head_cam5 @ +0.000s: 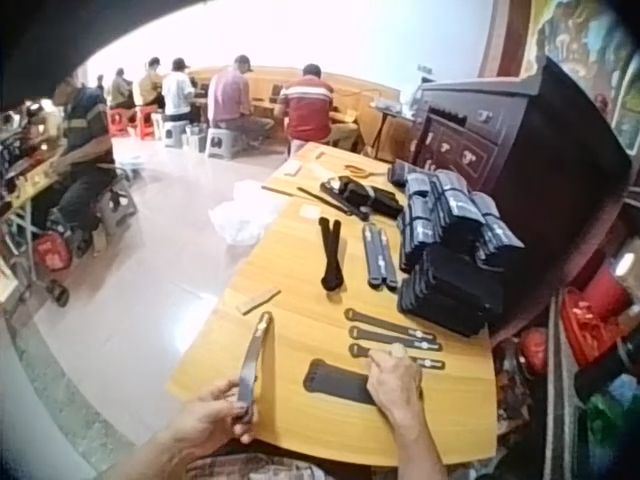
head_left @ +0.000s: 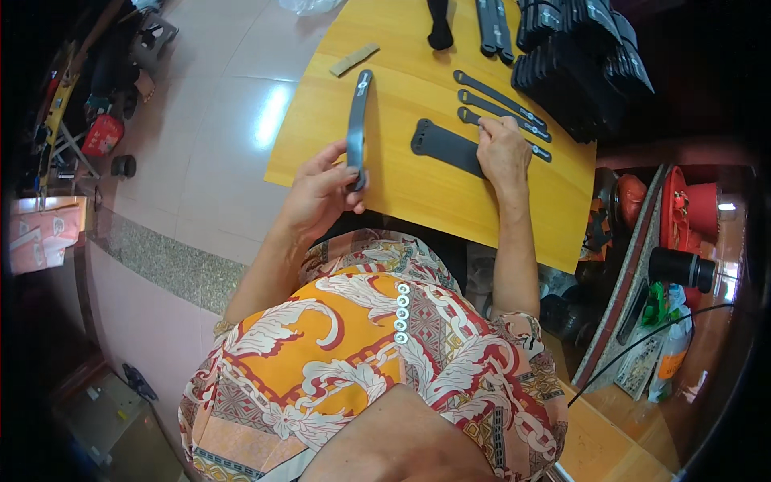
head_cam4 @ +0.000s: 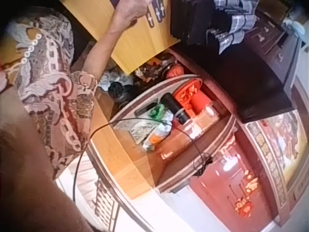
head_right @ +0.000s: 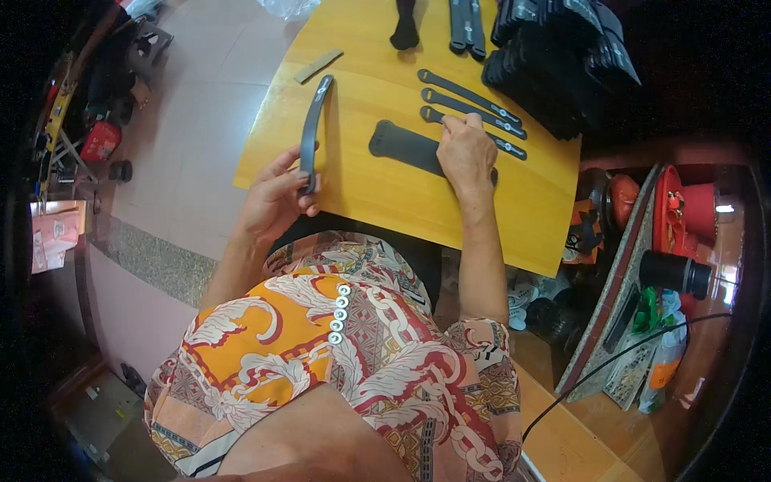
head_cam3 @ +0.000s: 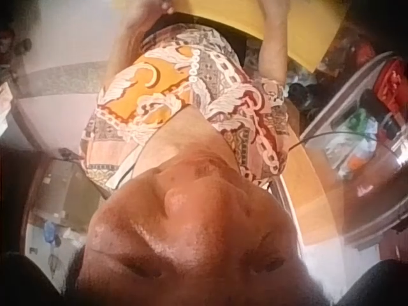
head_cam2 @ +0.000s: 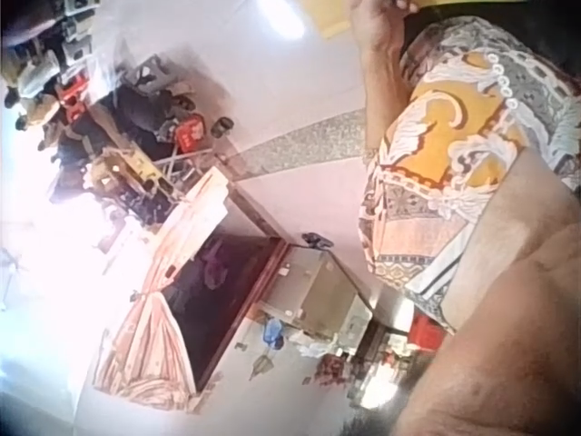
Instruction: Assembling hardware components into black synthetic straps at a workshop table.
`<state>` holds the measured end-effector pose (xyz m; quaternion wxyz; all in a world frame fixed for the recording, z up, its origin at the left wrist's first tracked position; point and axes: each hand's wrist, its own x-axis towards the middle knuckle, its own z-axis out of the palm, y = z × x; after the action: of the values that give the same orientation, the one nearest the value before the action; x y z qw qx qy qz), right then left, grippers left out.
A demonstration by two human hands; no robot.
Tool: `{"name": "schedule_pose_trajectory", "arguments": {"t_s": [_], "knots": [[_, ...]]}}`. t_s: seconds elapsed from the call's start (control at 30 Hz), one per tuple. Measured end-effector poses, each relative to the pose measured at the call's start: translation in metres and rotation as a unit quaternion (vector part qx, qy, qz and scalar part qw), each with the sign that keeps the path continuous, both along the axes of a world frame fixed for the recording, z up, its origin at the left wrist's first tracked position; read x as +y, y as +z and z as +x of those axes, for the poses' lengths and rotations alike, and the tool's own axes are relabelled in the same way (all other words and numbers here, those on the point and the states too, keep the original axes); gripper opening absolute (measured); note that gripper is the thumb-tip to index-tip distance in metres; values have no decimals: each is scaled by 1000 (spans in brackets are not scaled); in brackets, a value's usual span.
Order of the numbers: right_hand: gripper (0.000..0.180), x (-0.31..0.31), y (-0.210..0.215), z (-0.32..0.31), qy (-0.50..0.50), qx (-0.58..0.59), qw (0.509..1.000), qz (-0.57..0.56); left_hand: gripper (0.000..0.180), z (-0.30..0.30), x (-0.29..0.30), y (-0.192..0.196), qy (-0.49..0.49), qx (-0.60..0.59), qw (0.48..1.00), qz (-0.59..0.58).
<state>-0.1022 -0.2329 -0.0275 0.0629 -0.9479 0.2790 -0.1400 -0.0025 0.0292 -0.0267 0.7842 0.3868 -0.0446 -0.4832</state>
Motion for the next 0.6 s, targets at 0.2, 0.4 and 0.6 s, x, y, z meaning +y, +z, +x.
{"name": "schedule_pose_trajectory", "arguments": {"t_s": [0.2,0.4,0.6], "knots": [[22,16,13,-7,15,-56,998,-18,46,4,-10,-13,-46,60,996,-56],[14,85,24,-10,154,-181,945,225,44,2,-6,-16,-56,90,991,-79],[6,123,25,-12,191,-198,923,269,39,-2,-7,-22,-51,80,992,-81]]}}
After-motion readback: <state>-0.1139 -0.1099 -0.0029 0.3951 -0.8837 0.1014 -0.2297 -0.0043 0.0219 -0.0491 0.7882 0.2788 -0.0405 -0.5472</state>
